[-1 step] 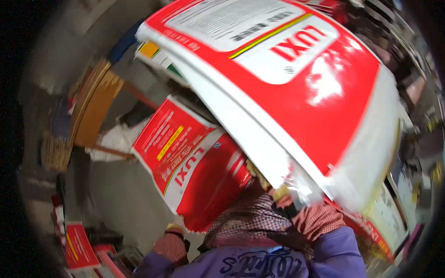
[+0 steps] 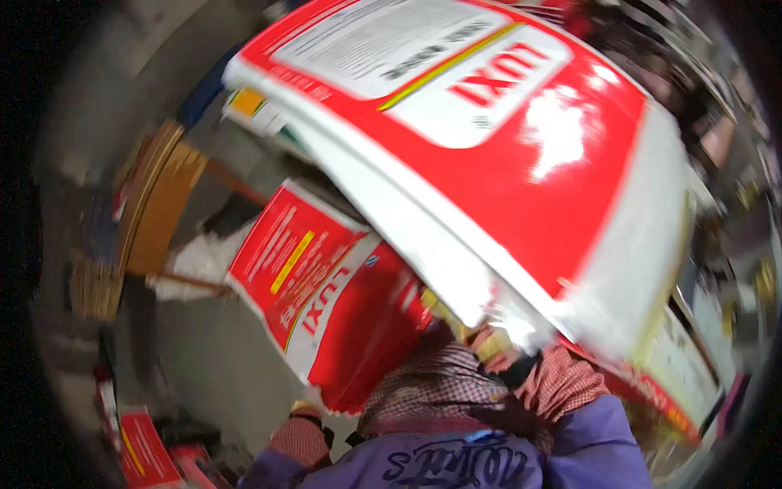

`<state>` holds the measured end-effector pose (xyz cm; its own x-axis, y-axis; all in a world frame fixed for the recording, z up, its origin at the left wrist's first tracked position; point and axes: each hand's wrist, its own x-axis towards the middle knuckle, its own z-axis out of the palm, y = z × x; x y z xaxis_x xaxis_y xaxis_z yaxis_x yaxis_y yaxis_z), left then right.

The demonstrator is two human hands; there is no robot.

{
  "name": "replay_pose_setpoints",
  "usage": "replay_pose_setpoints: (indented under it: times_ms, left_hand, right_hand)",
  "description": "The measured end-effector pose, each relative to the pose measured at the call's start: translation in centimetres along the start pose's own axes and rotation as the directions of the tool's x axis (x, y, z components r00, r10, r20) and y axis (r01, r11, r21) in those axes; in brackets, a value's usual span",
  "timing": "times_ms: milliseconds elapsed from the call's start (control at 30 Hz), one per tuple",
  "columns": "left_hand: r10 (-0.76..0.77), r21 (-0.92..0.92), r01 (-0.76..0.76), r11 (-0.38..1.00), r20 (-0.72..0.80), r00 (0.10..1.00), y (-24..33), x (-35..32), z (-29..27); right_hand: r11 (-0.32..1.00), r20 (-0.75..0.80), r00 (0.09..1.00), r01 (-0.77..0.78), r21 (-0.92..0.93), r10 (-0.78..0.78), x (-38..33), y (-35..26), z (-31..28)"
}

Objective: The recorder is using an industrial machine to seal large compound fertilizer bags.

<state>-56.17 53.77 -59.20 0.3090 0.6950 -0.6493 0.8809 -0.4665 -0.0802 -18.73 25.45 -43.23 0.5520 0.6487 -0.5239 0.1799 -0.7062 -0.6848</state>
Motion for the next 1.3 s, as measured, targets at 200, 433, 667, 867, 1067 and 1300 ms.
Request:
replay_pose_setpoints:
  times_ms: [200, 433, 667, 867, 1067, 1300]
  left_hand:
    - [0.079, 0.040, -0.078, 0.996, -0.032, 0.996, 2.6, -0.3, -3.1]
    - [0.561, 0.025, -0.904, 0.427, -0.791, 0.244, 24.7, -11.2, -19.9]
    - [0.787, 0.397, -0.834, -0.383, -0.332, -0.520, 42.9, -29.5, -23.9]
    - [0.867, 0.487, -0.799, -0.353, -0.149, -0.475, 47.7, -30.3, -21.5]
    - [0.931, 0.027, -0.979, -0.200, -0.306, -0.198, 47.2, -31.2, -24.4]
    - [0.630, 0.689, -0.442, -0.575, 0.028, -0.776, 45.3, -33.6, -26.3]
  right_hand:
    - [0.897, -0.132, 0.953, 0.302, 0.322, -0.273, -11.5, 0.8, -0.5]
    - [0.742, -0.138, 0.989, 0.135, 0.656, -0.058, -21.7, 1.8, -3.9]
    - [0.120, -0.606, 0.724, 0.605, 0.787, 0.330, -25.9, 3.6, -8.1]
    - [-0.202, -0.686, 0.582, 0.806, 0.556, 0.437, -26.5, 6.1, -12.7]
    - [-0.218, -0.638, 0.623, 0.771, 0.598, 0.453, -24.1, 5.7, -16.4]
    - [0.073, -0.378, 0.841, 0.381, 0.922, 0.386, -20.3, 5.5, -19.2]
